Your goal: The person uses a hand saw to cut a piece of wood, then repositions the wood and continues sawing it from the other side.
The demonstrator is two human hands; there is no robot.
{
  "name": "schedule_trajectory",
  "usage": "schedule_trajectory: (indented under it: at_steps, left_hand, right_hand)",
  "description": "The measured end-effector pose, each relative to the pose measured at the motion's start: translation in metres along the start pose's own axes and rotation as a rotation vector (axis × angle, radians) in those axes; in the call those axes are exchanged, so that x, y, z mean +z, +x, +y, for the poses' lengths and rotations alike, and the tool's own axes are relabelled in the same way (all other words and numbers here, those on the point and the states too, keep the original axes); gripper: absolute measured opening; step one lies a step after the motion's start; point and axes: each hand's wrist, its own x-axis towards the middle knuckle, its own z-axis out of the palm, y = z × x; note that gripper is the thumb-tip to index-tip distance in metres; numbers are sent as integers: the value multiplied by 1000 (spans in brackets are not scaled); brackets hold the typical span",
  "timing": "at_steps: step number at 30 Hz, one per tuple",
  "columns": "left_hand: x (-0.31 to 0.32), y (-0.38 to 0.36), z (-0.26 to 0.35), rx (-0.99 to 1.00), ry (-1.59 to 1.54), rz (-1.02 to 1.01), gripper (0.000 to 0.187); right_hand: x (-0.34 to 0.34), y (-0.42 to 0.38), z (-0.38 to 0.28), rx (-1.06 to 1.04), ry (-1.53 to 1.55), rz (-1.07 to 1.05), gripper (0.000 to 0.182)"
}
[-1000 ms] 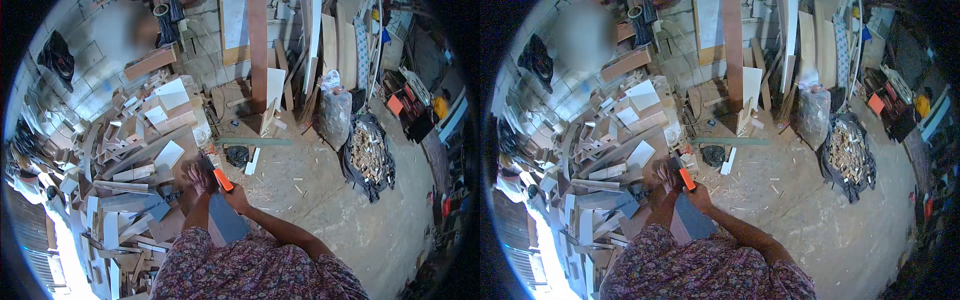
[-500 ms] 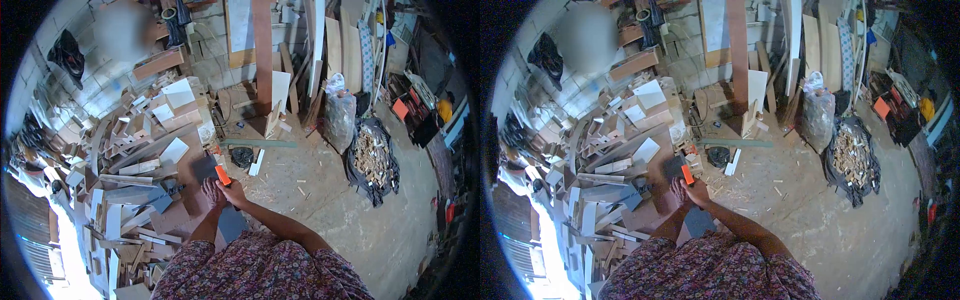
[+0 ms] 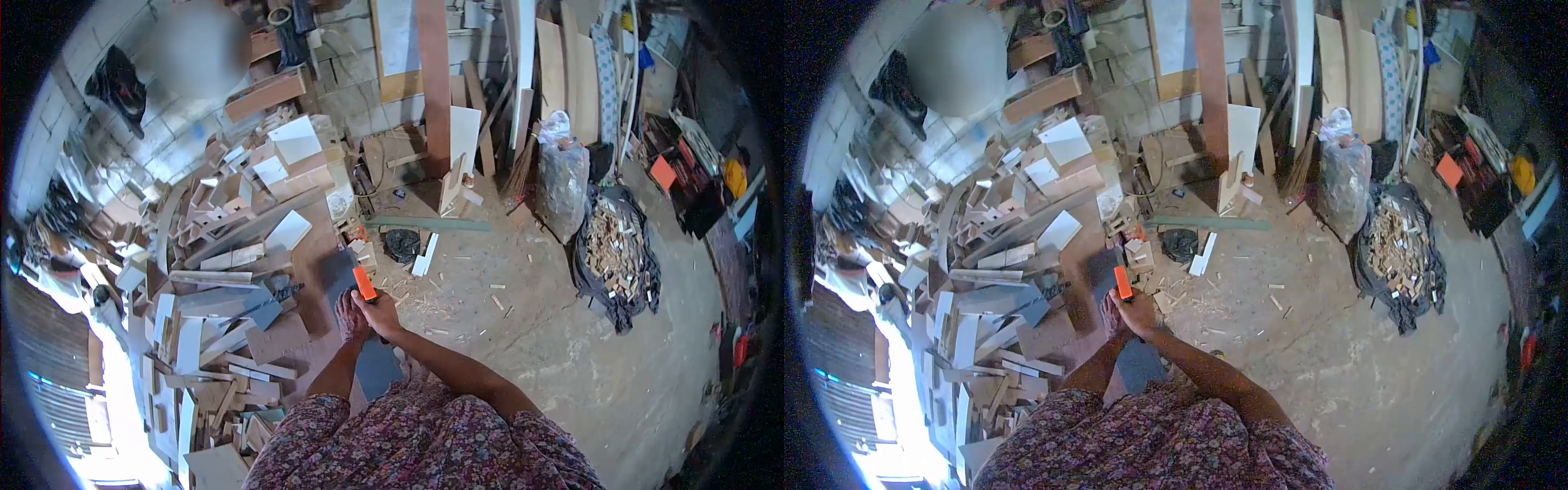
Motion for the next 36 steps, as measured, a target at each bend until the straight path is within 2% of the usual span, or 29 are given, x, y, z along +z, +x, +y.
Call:
schedule_trajectory:
  at_steps: [5, 7, 8, 11, 13, 17, 19, 21, 23, 24, 25, 27, 30, 35, 36]
  left_hand:
    - [3, 2, -3, 79, 11, 37, 46]
    - [4, 4, -3, 113, 25, 33, 46]
    - [5, 4, -4, 120, 34, 25, 46]
    - [6, 4, -6, 108, 62, 6, 46]
    - [7, 3, -7, 88, 68, 9, 46]
    - [11, 7, -4, 58, 35, 39, 45]
    - [16, 18, -2, 23, 1, -14, 45]
    - [18, 20, -9, -12, -22, -83, 44]
    - [17, 17, -23, -44, -36, -146, 43]
    - [36, 15, -35, 134, 128, 86, 40]
    - [40, 18, -39, 131, 123, 92, 40]
    - [43, 28, -45, 72, 142, -14, 39]
    - [15, 35, -26, 28, 215, -1, 39]
    - [30, 50, -44, 94, 274, 27, 43]
    - [13, 58, -30, -112, 168, -188, 48]
  right_hand:
    - [0, 3, 9, -5, 11, -4, 42]
    - [0, 1, 6, -111, -36, 43, 44]
    - [-3, 2, 3, -21, -34, 0, 42]
    - [4, 4, 13, -65, -80, 44, 41]
    - [5, -10, 1, -8, -149, 40, 39]
    - [0, -16, -5, -32, -34, 41, 37]
    - [0, -13, 1, -35, 3, 29, 37]
    - [7, -12, 13, -119, -149, 106, 37]
    - [8, -13, 23, -109, -99, 99, 34]
    - [4, -15, 22, -96, -104, 64, 34]
    - [1, -14, 21, -88, -112, 30, 34]
    - [0, -14, 18, -22, -67, 12, 32]
    - [-2, -14, 13, -5, -74, 12, 34]
    - [-5, -16, 12, -41, -29, 2, 36]
    - [-3, -14, 12, -12, -11, 1, 37]
